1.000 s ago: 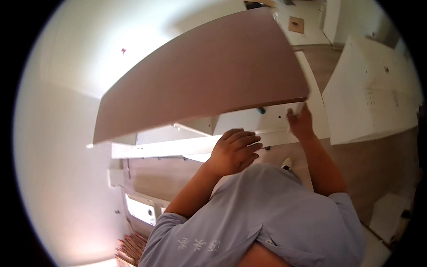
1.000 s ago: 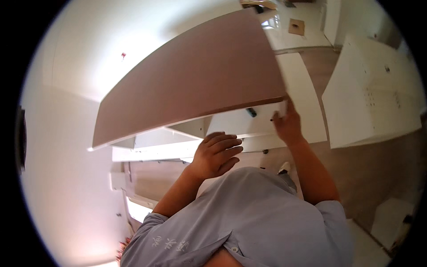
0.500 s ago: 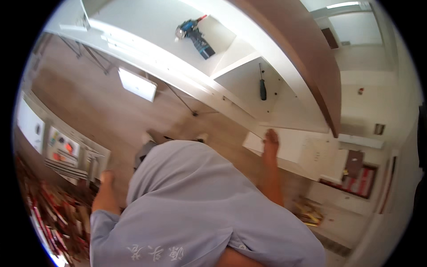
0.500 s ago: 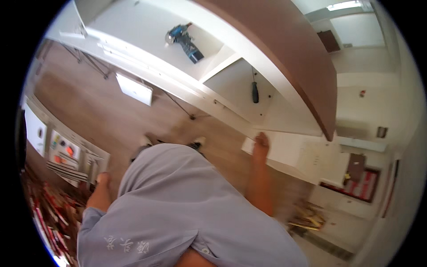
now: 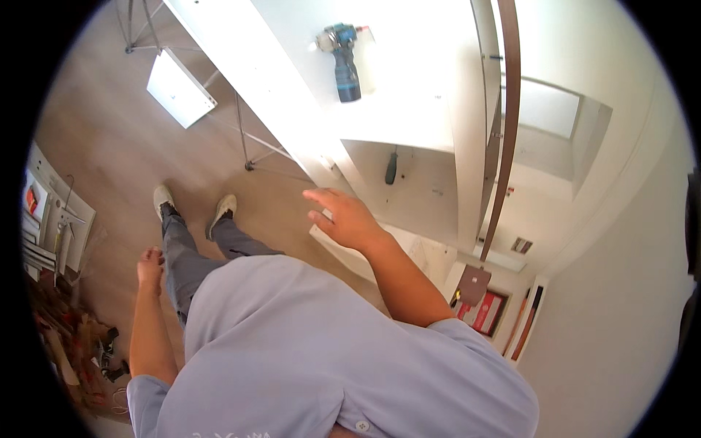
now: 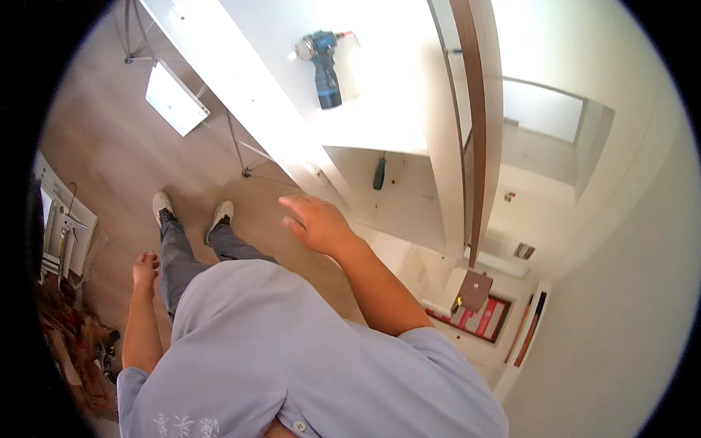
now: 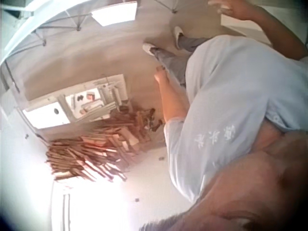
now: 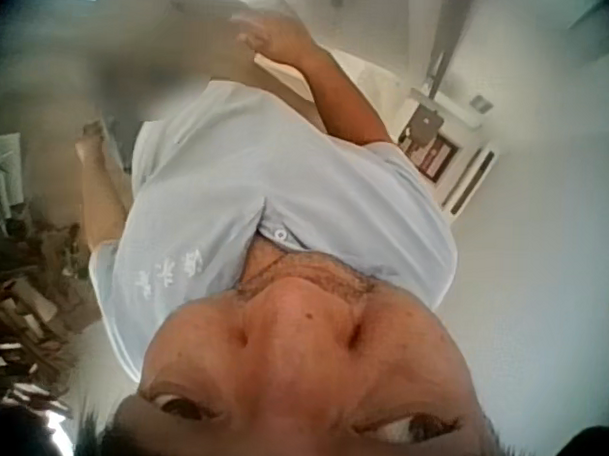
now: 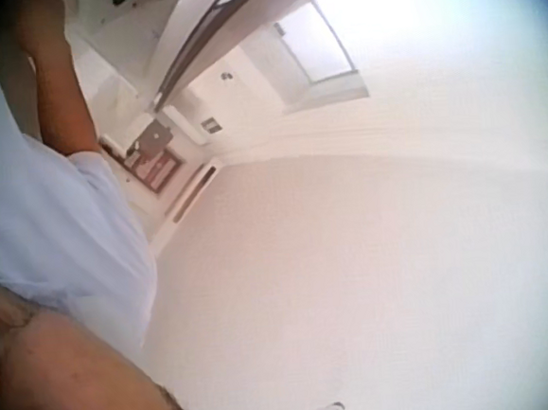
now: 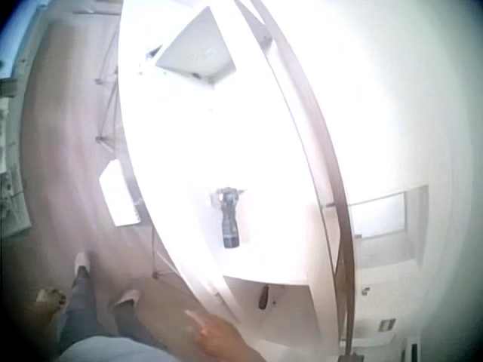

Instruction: The person assembles a cabinet by using an electric drill to drive screws into wood panels, then uses a screwdriver to secure hardware and internal supports.

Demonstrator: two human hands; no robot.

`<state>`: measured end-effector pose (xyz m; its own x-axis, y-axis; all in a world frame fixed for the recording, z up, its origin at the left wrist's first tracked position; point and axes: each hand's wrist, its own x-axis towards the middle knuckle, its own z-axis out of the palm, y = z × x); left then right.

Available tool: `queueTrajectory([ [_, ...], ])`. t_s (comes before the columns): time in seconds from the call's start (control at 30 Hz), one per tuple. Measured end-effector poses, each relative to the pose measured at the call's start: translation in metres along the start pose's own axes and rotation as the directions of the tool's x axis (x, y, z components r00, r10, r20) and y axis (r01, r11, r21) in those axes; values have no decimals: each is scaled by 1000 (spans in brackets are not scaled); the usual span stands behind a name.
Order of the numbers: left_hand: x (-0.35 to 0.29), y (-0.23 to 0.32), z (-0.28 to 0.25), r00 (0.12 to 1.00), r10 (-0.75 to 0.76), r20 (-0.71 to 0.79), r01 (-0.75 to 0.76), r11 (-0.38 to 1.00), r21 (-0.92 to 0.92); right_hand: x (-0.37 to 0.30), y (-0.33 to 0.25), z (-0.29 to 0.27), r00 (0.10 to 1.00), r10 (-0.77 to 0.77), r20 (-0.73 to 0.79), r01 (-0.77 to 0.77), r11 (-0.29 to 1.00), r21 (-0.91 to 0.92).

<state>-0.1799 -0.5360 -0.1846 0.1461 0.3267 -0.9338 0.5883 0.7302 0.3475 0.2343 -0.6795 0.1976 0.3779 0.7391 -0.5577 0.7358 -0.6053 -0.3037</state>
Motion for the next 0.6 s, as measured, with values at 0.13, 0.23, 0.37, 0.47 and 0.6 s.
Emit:
queueTrajectory([
  [0.13,-2,-17,19,979,157,132,-175,974,142,18,-11,-33,983,-146,-114,144,989,-24],
  [0.23,-1,-16,4,992,96,78,-101,992,69,30,-33,-70,932,-280,-232,244,954,-173],
  [0.37,21,-64,-46,995,-45,-84,42,998,-39,26,-46,-102,876,-282,-392,260,960,-107],
  [0.47,48,-107,-89,982,-95,-164,93,995,-21,5,-43,-97,899,-230,-373,217,973,-77],
  [0.6,54,-112,-111,969,-191,-156,206,975,88,-35,-14,-36,976,-142,-166,124,986,-112],
])
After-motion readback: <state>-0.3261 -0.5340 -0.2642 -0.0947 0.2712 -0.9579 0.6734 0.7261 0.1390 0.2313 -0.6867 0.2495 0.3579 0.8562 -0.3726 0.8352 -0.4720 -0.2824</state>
